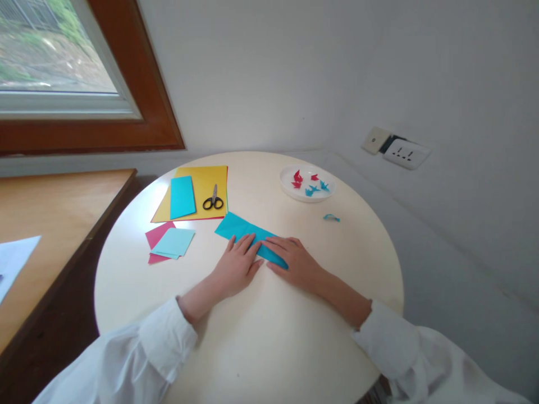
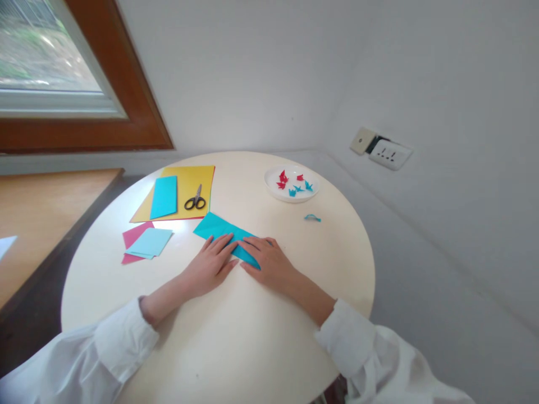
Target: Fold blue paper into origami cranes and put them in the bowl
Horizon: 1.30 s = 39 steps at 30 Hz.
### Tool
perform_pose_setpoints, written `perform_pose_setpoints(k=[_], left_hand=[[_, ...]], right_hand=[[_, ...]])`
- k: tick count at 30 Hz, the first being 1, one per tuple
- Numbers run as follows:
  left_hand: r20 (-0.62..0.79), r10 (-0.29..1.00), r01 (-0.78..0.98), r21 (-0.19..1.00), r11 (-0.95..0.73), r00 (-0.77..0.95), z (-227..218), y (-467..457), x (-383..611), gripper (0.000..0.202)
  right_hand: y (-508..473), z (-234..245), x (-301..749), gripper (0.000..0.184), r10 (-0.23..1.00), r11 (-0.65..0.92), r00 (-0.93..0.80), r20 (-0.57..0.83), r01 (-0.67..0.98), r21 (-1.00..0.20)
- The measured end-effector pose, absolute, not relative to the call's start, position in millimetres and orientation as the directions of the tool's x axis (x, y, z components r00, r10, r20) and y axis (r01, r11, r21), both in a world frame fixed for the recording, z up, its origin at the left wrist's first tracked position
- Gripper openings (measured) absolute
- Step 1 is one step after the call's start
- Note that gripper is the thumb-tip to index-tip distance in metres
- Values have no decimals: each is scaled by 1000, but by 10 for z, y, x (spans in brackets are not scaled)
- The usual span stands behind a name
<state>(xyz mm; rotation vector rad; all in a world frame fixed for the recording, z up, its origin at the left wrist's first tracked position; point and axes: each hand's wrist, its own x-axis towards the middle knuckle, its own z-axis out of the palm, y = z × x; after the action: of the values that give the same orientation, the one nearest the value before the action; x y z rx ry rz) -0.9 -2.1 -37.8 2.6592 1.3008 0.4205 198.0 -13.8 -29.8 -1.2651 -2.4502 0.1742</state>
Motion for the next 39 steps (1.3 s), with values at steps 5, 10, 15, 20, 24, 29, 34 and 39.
perform_pose_setpoints(k=[5, 10, 15, 20, 24, 29, 34, 39], left_hand=[[181, 829, 776, 293, -559, 529, -370, 21, -27, 41], [170, 855, 777, 358, -518, 491, -324, 70, -113, 37], [155, 854, 768, 381, -516, 497, -288, 57, -142, 37], [155, 799, 697, 412, -587, 581, -284, 64, -117, 34], [147, 765, 646, 451, -616, 627, -281, 90, -67, 27], [169, 762, 647, 435, -627, 625, -263, 93, -22, 23], [179, 763, 639, 449, -625, 621, -260, 91, -20, 22], [191, 753, 616, 468, -634, 630, -233, 87, -13, 21]], right_hand=[[-71, -310, 2008, 45, 820, 569, -480, 312, 748, -342], [-87, -270, 2077, 61, 855, 518, -462, 233, 774, -365], [-97, -250, 2084, 60, 845, 535, -487, 222, 766, -356], [-104, -259, 2065, 50, 846, 533, -481, 230, 778, -332], [-113, -248, 2053, 47, 851, 525, -480, 214, 782, -335], [-118, -194, 2028, 49, 853, 521, -488, 185, 784, -338], [-122, -190, 2027, 48, 853, 522, -485, 194, 786, -330], [-110, -246, 2030, 41, 861, 508, -457, 224, 790, -343]])
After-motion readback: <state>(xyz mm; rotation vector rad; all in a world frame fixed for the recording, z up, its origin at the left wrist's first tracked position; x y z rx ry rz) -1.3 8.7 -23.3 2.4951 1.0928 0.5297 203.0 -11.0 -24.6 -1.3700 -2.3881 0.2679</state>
